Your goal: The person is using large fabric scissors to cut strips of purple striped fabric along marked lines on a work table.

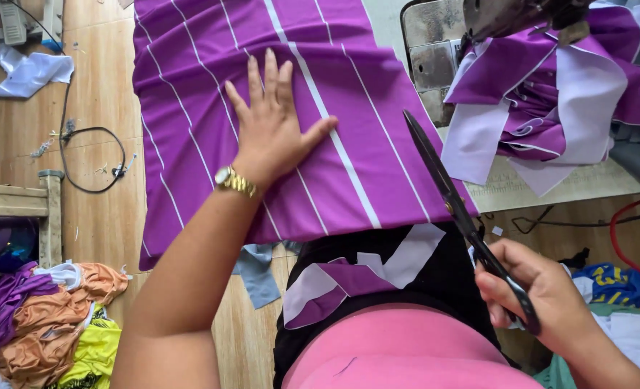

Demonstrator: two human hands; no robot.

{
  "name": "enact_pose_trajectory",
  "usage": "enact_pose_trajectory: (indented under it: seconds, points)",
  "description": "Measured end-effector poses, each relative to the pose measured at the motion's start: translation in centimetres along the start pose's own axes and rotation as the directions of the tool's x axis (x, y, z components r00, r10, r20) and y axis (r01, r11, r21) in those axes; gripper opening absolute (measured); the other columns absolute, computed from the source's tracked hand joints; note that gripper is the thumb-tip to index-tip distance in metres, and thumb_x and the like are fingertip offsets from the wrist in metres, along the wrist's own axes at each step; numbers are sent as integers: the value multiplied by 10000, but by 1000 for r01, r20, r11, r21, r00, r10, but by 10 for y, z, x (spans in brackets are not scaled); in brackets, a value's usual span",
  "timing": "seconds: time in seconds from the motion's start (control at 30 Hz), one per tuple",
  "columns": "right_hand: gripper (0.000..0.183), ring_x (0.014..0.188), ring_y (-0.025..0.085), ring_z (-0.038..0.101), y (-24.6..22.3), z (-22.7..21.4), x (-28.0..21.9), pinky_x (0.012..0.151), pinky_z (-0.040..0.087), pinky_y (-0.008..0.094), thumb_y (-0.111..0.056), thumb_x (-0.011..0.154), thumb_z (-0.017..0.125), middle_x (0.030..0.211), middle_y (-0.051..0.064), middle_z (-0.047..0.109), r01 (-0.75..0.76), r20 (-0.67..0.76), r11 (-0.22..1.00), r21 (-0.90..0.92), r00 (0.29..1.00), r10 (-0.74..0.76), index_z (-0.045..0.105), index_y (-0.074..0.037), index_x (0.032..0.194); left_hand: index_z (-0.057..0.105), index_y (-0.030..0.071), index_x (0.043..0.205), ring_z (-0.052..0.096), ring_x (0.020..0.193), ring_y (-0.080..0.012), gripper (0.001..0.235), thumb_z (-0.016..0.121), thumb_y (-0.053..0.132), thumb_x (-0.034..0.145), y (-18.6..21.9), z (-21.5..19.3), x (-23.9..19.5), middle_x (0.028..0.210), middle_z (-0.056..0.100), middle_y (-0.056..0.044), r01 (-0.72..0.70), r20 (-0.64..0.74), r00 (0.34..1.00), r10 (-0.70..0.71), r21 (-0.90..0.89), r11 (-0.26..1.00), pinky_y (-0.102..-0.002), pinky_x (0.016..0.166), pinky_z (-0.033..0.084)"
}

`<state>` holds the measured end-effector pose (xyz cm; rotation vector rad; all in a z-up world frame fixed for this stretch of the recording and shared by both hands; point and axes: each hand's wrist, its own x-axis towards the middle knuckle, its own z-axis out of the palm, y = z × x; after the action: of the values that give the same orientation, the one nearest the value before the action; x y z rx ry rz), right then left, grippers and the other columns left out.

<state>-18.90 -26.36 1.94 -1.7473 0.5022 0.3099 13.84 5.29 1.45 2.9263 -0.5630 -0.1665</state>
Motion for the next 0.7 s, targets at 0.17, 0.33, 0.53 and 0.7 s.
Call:
enact_pose_trajectory:
  seconds: [0.17, 0.33, 0.53, 0.7]
  points:
    - [342, 543, 365, 662, 28, -25, -36, 532, 507, 437, -239, 1012, 701, 815, 248, 688, -255, 73, 947, 194, 967, 245, 729, 93, 1090, 475, 153, 1510, 120, 1594, -445, 876, 670, 825, 984, -21, 20, 28, 1743, 175, -207, -99, -262, 960, 101, 22, 995, -774, 1254, 107]
    - [279, 596, 498, 605, 49, -48, -56, 611, 494, 561, -55, 1051, 691, 862, 356, 620, -490, 35, 835, 248, 866, 498, 742, 195, 1164, 469, 176, 1343, 451, 1162, -296, 652, 915, 407, 927, 18, 6, -28, 1347, 443, -144, -65, -493, 856, 155, 195, 979, -423, 919, 508]
    - [339, 602, 470, 690, 59, -63, -65, 636, 558, 551, -158, 967, 742, 851, 315, 690, -434, 33, 895, 105, 901, 433, 786, 149, 1103, 76, 258, 1760, -144, 1646, -395, 1104, 323, 939, 927, 37, 1, -67, 1807, -110, -144, 2, 109, 994, -4, 22, 1000, -807, 1243, -79]
    - [293, 609, 491, 665, 58, -62, -69, 611, 512, 553, -101, 1009, 738, 841, 356, 684, -529, 11, 838, 134, 846, 533, 763, 173, 1110, 190, 155, 1731, -105, 1663, -428, 1096, 542, 858, 967, 21, 12, -55, 1827, -35, -191, -23, -66, 998, 18, -64, 998, -761, 1264, -120]
